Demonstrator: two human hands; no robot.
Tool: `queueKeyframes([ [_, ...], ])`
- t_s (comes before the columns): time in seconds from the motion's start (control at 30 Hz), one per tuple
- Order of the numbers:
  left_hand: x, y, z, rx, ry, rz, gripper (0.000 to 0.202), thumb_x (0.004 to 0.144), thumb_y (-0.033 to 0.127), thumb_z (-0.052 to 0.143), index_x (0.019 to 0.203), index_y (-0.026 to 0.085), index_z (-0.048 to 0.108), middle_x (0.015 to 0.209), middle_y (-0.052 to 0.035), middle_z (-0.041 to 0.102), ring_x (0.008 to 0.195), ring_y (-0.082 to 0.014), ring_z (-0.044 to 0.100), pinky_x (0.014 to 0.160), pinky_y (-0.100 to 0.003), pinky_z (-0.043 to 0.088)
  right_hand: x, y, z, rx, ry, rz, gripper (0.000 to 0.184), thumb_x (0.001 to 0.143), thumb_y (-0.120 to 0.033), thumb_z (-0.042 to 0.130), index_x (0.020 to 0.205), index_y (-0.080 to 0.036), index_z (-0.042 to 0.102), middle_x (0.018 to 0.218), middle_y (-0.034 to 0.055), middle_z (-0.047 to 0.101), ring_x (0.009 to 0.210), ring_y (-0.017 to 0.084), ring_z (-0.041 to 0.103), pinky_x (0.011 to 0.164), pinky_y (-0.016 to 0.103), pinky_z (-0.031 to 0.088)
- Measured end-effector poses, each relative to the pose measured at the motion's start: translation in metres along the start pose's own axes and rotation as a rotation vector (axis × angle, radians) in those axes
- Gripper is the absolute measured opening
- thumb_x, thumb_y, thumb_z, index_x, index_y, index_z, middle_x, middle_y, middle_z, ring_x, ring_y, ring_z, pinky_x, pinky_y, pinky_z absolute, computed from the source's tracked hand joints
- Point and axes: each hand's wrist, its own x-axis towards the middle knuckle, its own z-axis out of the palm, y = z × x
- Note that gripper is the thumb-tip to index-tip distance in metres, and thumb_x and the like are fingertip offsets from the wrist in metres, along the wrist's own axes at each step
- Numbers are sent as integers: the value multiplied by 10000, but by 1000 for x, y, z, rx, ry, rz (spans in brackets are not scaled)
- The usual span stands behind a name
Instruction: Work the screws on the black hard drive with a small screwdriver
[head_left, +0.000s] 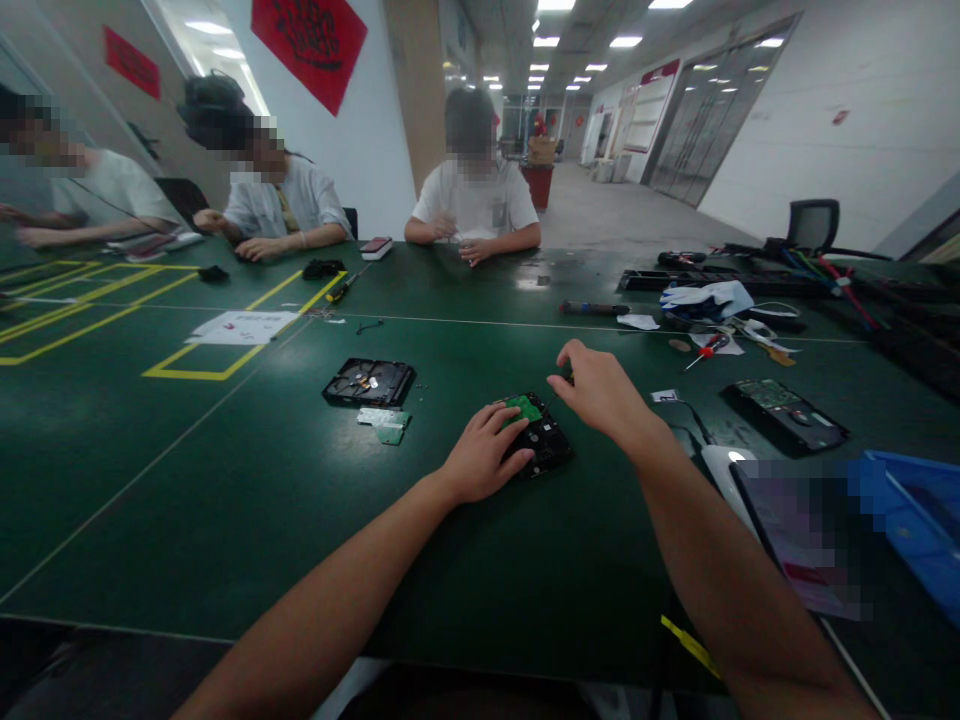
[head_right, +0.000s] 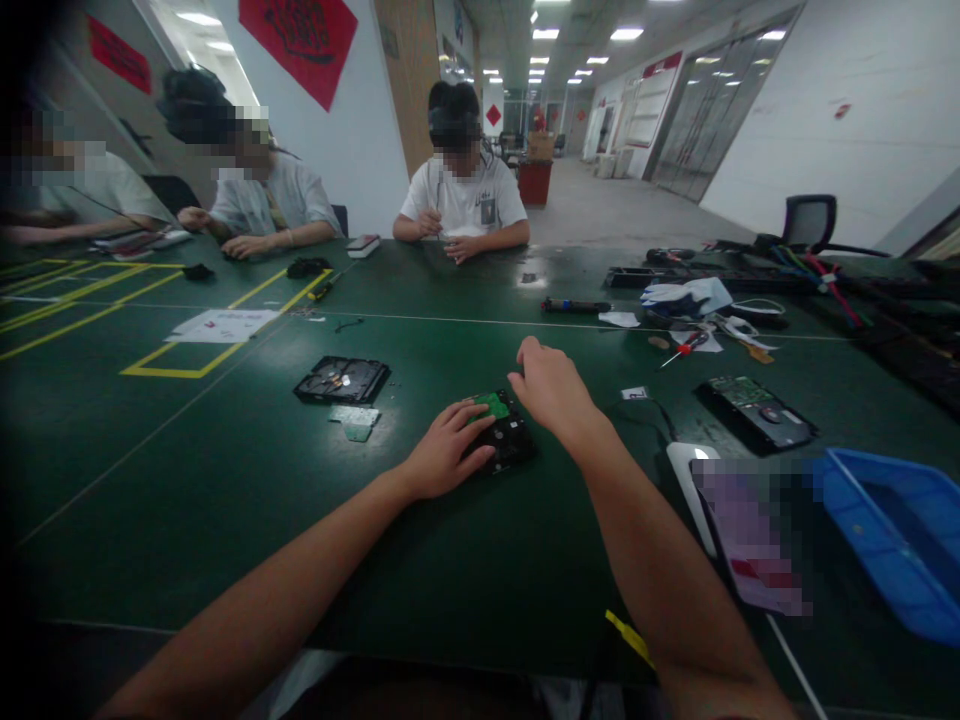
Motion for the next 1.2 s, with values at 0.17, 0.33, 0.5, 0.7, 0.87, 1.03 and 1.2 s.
queueKeyframes([
  [0.17,0,0,0,-11,13,3,550,1065,527,530,1525,225,540,1565,-139,532,1546,-355,364,1272,-602,347,-2,-3,-1,-62,-10,-17,141,953,-219,655,1082,-167,636,984,134,756,903,289,714,796,386,478],
  [0.33,0,-1,1,-16,17,3,552,1060,526,541,1528,234,535,1564,-134,531,1548,-356,363,1269,-605,351,-3,-3,-4,-43,-32,-59,121,926,-172,662,1043,-183,637,1017,122,754,928,274,708,830,388,490],
  [0.5,0,-1,0,-2,7,8,564,1065,532,528,1529,212,532,1564,-144,526,1541,-360,363,1275,-597,343,-3,-1,-5,-3,-54,-95,146,906,-135,639,1044,-183,647,1057,122,750,949,270,699,855,396,498],
  [0.7,0,0,0,-8,-1,1,558,1068,540,514,1535,235,523,1574,-134,520,1544,-361,363,1266,-615,349,-5,-2,-4,-52,-71,-74,187,966,-274,639,1122,-170,649,1074,142,753,941,290,697,815,408,486],
  [0.87,0,-1,1,-8,-2,-5,548,1063,536,532,1532,252,526,1584,-120,513,1552,-359,353,1266,-621,348,-7,-8,-6,-163,-71,-6,289,1056,-393,498,1081,-172,682,1021,169,734,867,301,691,747,422,469],
  [1.03,0,-1,2,0,0,-7,554,1065,538,530,1533,243,531,1576,-123,517,1548,-354,357,1276,-607,340,-8,-9,-8,-7,-87,-127,275,940,-167,584,1210,-179,637,1139,142,730,989,278,698,858,402,485],
  [1.2,0,-2,2,9,-9,-1,576,1062,542,534,1540,220,524,1574,-134,515,1549,-357,352,1277,-599,340,-8,-9,-5,31,-80,-92,284,931,-159,554,1211,-153,602,1142,154,718,991,276,688,857,390,477],
])
